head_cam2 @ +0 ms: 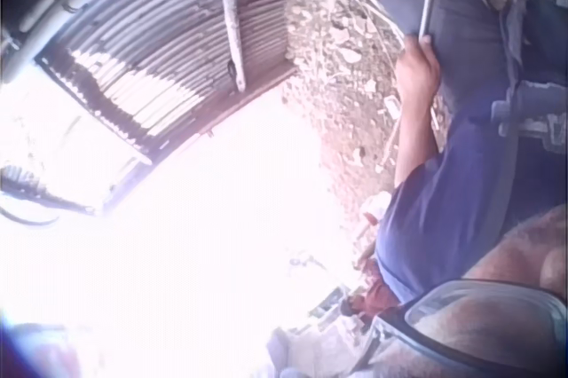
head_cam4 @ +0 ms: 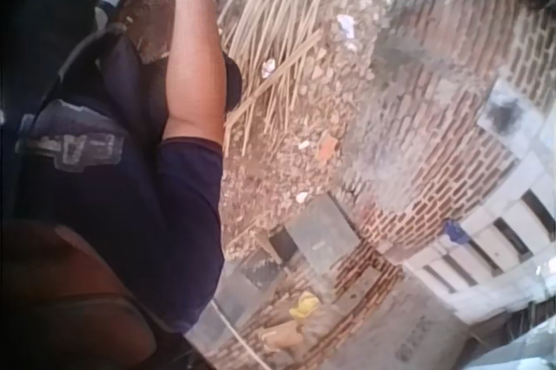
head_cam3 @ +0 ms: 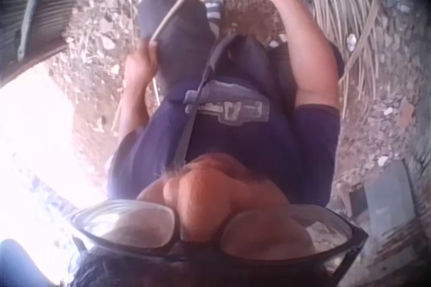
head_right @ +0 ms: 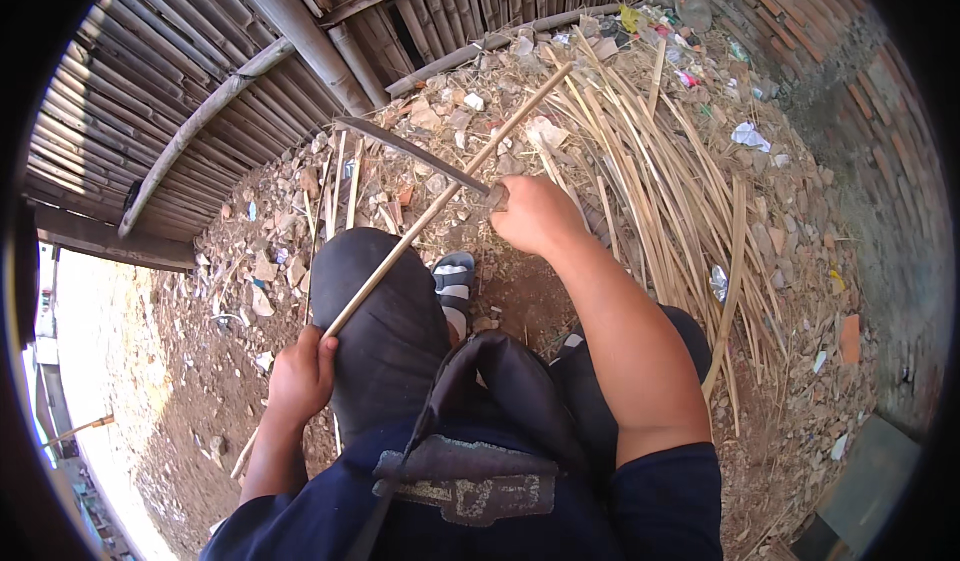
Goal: The person strips layers from a bamboo pole using a large knife while sitting on the ground, then moves the knife to clear the area before continuing.
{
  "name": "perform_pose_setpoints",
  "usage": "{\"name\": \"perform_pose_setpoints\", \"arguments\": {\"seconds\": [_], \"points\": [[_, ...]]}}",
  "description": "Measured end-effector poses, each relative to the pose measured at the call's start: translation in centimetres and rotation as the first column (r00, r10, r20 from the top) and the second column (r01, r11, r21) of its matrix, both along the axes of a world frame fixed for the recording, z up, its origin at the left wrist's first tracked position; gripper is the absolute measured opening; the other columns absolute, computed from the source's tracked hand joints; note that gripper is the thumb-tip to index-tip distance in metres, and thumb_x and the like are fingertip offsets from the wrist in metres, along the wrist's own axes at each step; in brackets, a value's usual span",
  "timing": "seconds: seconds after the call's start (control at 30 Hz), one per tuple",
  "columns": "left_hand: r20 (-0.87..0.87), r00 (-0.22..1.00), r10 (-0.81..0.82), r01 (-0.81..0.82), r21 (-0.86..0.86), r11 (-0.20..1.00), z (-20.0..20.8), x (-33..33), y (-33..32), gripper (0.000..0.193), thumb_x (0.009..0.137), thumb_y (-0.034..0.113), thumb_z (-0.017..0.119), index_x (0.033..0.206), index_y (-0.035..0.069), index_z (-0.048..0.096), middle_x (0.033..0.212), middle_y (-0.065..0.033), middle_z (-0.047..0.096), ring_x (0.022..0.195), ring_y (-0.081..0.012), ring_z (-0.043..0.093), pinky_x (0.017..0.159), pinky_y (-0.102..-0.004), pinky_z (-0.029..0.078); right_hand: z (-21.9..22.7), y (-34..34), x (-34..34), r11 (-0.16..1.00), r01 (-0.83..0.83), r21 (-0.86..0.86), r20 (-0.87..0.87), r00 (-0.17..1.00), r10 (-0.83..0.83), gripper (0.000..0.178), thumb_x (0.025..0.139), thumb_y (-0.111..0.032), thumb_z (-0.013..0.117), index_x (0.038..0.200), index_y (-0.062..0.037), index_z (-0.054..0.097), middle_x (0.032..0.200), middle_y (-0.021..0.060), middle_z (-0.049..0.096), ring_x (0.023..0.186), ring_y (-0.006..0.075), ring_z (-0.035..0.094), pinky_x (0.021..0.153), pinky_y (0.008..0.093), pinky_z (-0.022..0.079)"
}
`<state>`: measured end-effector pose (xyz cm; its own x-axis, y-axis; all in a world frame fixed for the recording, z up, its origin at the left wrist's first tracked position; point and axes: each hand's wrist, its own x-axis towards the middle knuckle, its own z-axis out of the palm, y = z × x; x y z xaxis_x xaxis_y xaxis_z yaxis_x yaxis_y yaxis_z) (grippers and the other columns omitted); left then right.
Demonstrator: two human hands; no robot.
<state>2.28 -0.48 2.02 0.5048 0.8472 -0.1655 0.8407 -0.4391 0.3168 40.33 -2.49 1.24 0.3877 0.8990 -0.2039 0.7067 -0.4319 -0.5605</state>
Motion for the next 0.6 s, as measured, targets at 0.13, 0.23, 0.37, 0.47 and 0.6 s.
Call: {"name": "perform_pose_setpoints", "arguments": {"seconds": [0.13, 0.23, 0.37, 0.47, 0.6], "points": [[0.032, 0.998, -0.052, 0.053, -0.008, 0.999, 0.9, 0.5, 0.4, 0.031, 0.106, 0.033, 0.053, 0.095, 0.004, 0.051, 0.069, -0.0267, 0.063, 0.068, -0.0507, 0.064, 0.06, -0.06, 0.049, -0.1, -1.2, -1.7, 0.995, -0.09, 0.045, 0.09, 0.992, 0.086, 0.034, 0.08, -0.024, 0.069, 0.109, -0.006, 0.071, 0.101, 0.0221, 0.073, 0.098, 0.04, 0.07, 0.088, 0.0496, 0.056], [0.067, 0.996, -0.061, 0.061, -0.012, 0.998, -0.1, -0.1, 0.4, 0.031, 0.106, 0.032, 0.052, 0.094, 0.004, 0.051, 0.067, -0.0262, 0.062, 0.066, -0.0507, 0.063, 0.06, -0.06, 0.047, 0.8, -1.2, -4.0, 0.956, -0.293, -0.008, 0.14, 0.946, 0.291, 0.025, 0.078, -0.023, 0.072, 0.095, -0.0047, 0.07, 0.091, 0.0204, 0.073, 0.092, 0.0415, 0.07, 0.083, 0.0504, 0.057], [0.087, 0.993, -0.081, 0.082, -0.008, 0.997, 0.2, 0.0, 0.7, 0.029, 0.107, 0.029, 0.052, 0.092, 0.004, 0.05, 0.067, -0.0256, 0.061, 0.066, -0.0505, 0.062, 0.06, -0.0597, 0.046, -1.9, 0.2, 0.6, 0.996, 0.094, 0.002, -0.009, 0.996, -0.094, 0.036, 0.082, -0.022, 0.071, 0.114, -0.0065, 0.072, 0.101, 0.0209, 0.074, 0.097, 0.0381, 0.071, 0.087, 0.0471, 0.057], [0.081, 0.989, -0.125, 0.126, -0.013, 0.992, 0.8, 0.0, 1.3, 0.029, 0.107, 0.028, 0.052, 0.092, 0.003, 0.05, 0.07, -0.0261, 0.062, 0.069, -0.0505, 0.062, 0.062, -0.0588, 0.047, -1.7, -0.3, 1.6, 0.998, 0.015, -0.057, 0.041, 0.999, -0.013, 0.042, 0.083, -0.024, 0.07, 0.122, -0.0077, 0.07, 0.104, 0.0215, 0.074, 0.099, 0.0378, 0.071, 0.088, 0.0476, 0.057], [0.09, 0.99, -0.11, 0.114, -0.043, 0.993, 0.5, -0.2, 1.0, 0.031, 0.107, 0.029, 0.051, 0.091, 0.002, 0.05, 0.072, -0.0271, 0.062, 0.071, -0.0509, 0.062, 0.063, -0.0579, 0.047, 1.0, -1.3, -3.9, 0.966, -0.256, -0.037, 0.132, 0.957, 0.259, 0.028, 0.08, -0.026, 0.072, 0.099, -0.0054, 0.071, 0.091, 0.0191, 0.073, 0.093, 0.0411, 0.071, 0.083, 0.0506, 0.057]]}}
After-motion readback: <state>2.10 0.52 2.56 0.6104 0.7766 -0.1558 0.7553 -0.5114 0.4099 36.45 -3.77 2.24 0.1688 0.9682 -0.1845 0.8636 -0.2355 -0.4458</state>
